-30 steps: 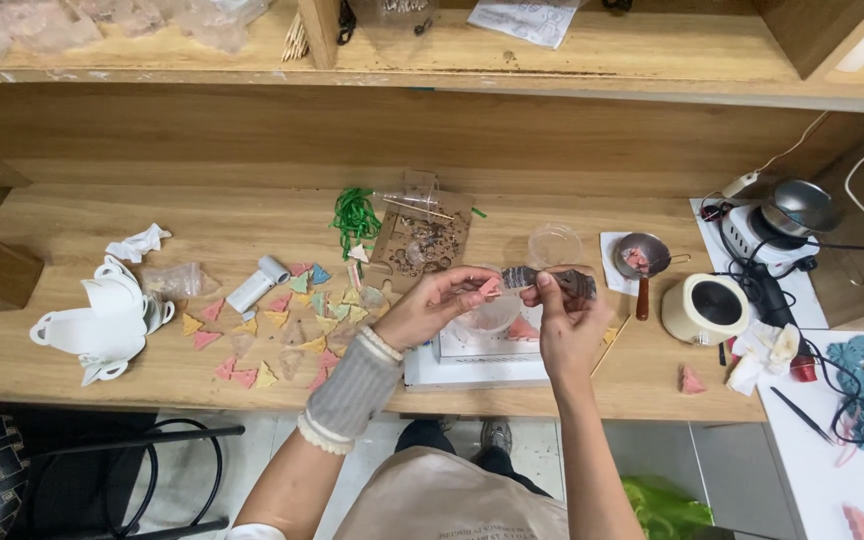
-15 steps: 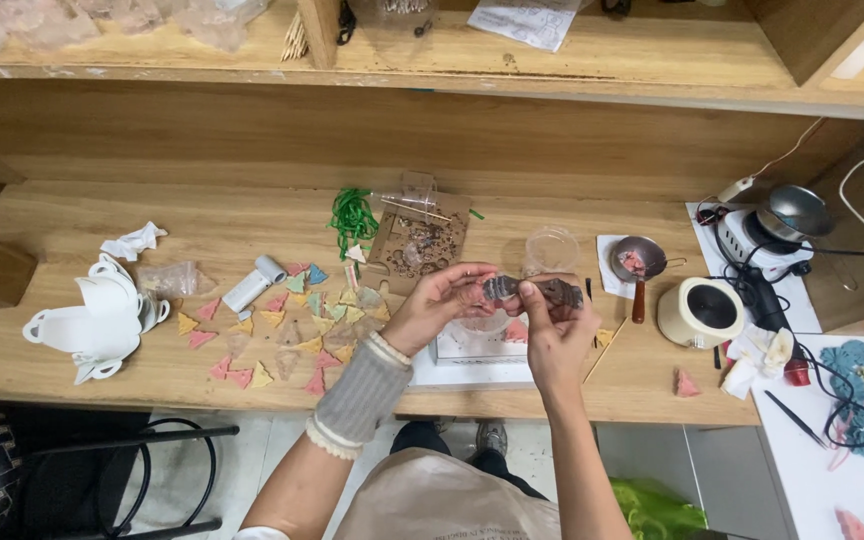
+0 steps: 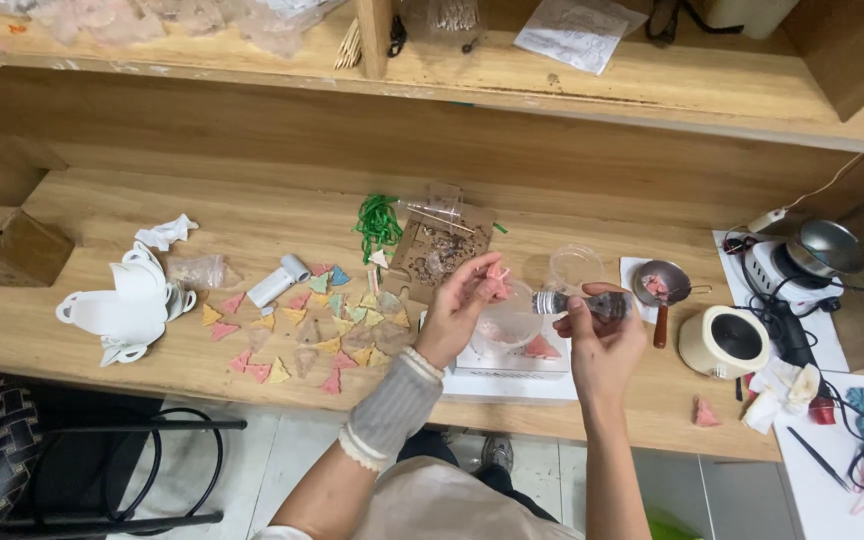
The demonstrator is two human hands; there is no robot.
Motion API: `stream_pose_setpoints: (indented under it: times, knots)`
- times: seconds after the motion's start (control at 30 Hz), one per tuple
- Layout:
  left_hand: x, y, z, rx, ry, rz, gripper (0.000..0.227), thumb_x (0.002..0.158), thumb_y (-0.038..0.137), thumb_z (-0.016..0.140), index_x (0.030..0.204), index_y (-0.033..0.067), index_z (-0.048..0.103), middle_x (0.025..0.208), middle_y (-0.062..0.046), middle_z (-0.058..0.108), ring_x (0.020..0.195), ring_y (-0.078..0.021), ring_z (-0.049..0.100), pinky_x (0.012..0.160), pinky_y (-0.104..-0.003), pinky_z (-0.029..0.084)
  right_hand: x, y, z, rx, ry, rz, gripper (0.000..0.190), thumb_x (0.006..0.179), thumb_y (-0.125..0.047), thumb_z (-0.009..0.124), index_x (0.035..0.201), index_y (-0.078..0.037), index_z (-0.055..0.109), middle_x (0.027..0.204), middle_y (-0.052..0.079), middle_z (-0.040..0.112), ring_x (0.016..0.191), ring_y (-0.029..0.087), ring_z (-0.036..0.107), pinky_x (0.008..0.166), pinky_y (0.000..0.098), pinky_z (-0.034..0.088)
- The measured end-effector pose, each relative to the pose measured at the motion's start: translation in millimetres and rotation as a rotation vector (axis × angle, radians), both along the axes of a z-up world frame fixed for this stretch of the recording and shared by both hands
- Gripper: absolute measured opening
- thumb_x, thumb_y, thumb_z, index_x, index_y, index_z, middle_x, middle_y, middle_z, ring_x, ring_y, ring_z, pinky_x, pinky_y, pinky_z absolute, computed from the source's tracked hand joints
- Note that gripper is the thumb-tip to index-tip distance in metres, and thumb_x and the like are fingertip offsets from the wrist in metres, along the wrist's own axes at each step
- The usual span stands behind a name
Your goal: Painting or cleaning small pink wax figurines on a scale and workbench.
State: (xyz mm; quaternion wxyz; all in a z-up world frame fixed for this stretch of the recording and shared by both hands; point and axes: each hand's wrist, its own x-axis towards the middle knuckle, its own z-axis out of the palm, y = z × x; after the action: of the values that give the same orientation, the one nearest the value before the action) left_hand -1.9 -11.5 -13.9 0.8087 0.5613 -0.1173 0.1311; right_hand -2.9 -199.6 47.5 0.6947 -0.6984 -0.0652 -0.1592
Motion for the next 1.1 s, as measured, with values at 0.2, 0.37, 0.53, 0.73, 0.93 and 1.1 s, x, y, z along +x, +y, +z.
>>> stream_pose_setpoints:
  times: [0.2, 0.37, 0.53, 0.73, 0.93, 1.1]
  knots:
    - [-12, -8, 22, 0.07, 0.043, 0.04, 0.042, 0.105, 0.016, 0.059, 0.143, -0.0011, 0.053, 0.124, -0.007, 0.07, 0.109, -0.0144, 0.068, 0.098, -0.028, 0.055, 2, -15, -8, -0.175, 0.062, -0.047, 0.011, 0.098, -0.003, 0.07, 0.107, 0.003, 0.066, 0.084, 0.011, 0.071, 0.066, 0.014, 0.068, 0.058, 0.0274, 0.055]
    - [-11, -9, 29, 0.163, -0.023, 0.109, 0.043, 0.103, 0.018, 0.065, 0.141, -0.0014, 0.059, 0.117, -0.008, 0.069, 0.106, -0.0135, 0.067, 0.093, -0.029, 0.057, -2, -18, 4, -0.201, 0.092, -0.001, 0.011, 0.1, -0.005, 0.07, 0.108, 0.001, 0.066, 0.088, 0.01, 0.072, 0.068, 0.013, 0.068, 0.06, 0.0262, 0.055]
    - [-11, -7, 27, 0.167, -0.012, 0.061, 0.042, 0.104, 0.019, 0.065, 0.14, -0.0007, 0.06, 0.119, -0.006, 0.068, 0.105, -0.0118, 0.067, 0.092, -0.028, 0.059, 5, -20, -2, -0.139, 0.054, 0.073, 0.007, 0.105, -0.005, 0.069, 0.109, 0.0, 0.066, 0.091, 0.009, 0.071, 0.071, 0.012, 0.066, 0.064, 0.0243, 0.053]
    - [1, -6, 11, 0.007, -0.01, -0.085, 0.041, 0.111, 0.021, 0.058, 0.147, 0.0014, 0.056, 0.11, -0.007, 0.071, 0.097, -0.0121, 0.069, 0.087, -0.027, 0.06, 4, -20, -4, -0.232, 0.059, 0.008, 0.013, 0.109, -0.009, 0.066, 0.108, 0.003, 0.069, 0.084, 0.012, 0.066, 0.067, 0.014, 0.057, 0.059, 0.0282, 0.045]
    - [6, 6, 26, 0.077, 0.086, -0.184, 0.044, 0.106, 0.017, 0.059, 0.147, 0.0036, 0.05, 0.112, -0.006, 0.071, 0.096, -0.0098, 0.067, 0.086, -0.026, 0.057, 3, 2, 25, -0.146, -0.136, 0.236, 0.021, 0.113, -0.008, 0.049, 0.12, 0.002, 0.066, 0.115, 0.012, 0.072, 0.111, 0.017, 0.067, 0.102, 0.0295, 0.051]
    - [8, 16, 32, 0.293, 0.042, -0.134, 0.045, 0.1, 0.022, 0.072, 0.139, 0.0017, 0.062, 0.108, -0.004, 0.068, 0.092, -0.0085, 0.062, 0.081, -0.024, 0.054, 6, 4, 35, -0.251, -0.233, 0.213, 0.024, 0.115, -0.012, 0.051, 0.125, 0.003, 0.067, 0.112, 0.011, 0.069, 0.107, 0.018, 0.065, 0.099, 0.0295, 0.051]
